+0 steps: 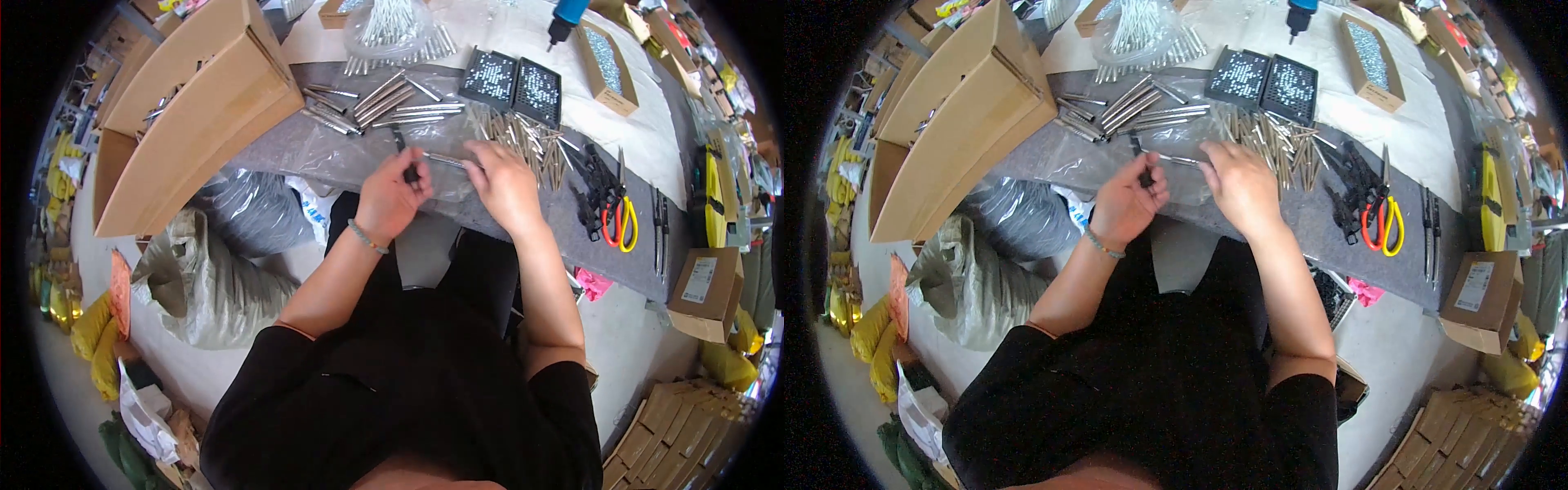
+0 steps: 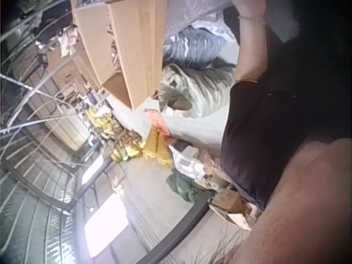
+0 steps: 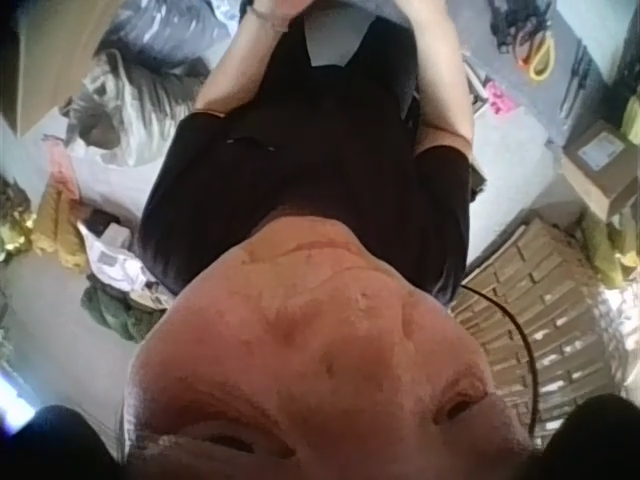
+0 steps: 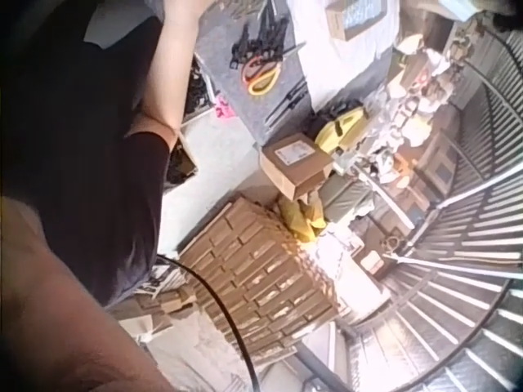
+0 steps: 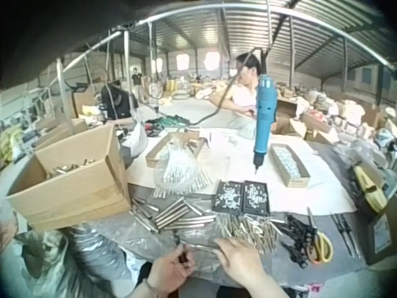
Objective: Assembling small metal and plastic parts using an electric screwdriver.
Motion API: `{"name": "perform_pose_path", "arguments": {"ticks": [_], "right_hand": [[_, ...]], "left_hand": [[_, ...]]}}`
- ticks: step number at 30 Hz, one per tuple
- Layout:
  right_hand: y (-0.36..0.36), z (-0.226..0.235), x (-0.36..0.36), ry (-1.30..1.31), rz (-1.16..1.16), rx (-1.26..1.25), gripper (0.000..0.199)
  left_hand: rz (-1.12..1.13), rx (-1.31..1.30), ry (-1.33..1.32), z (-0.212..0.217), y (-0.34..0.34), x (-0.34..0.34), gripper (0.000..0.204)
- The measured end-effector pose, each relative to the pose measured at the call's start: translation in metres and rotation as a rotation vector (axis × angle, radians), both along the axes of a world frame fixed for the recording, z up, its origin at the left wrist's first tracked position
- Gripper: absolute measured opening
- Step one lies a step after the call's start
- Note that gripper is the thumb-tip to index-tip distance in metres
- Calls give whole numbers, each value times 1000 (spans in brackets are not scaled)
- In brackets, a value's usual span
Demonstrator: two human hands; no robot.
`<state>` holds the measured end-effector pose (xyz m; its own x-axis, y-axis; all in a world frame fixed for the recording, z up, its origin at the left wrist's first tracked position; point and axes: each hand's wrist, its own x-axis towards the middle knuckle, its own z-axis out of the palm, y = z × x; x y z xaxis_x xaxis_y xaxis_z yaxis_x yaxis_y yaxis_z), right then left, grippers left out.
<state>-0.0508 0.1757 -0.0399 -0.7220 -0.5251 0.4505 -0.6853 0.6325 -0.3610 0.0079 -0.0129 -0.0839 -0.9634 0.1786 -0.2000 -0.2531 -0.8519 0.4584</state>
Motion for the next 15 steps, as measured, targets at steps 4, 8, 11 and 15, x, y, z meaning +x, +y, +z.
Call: {"name": "perform_pose_path", "arguments": {"ticks": [4, 8, 11, 15], "right_hand": [[-14, -20, -13, 70, 54, 155, 21], [-15, -1, 14, -155, -60, -112, 26], [-12, 13, 40, -204, -2, -168, 32], [-11, 15, 59, -274, 18, -131, 32]], "left_hand": [[237, -63, -86, 18, -15, 5, 24], [318, -160, -20, 25, -22, 7, 29], [293, -78, -4, 31, -28, 6, 32], [215, 82, 43, 40, -27, 4, 32]]}}
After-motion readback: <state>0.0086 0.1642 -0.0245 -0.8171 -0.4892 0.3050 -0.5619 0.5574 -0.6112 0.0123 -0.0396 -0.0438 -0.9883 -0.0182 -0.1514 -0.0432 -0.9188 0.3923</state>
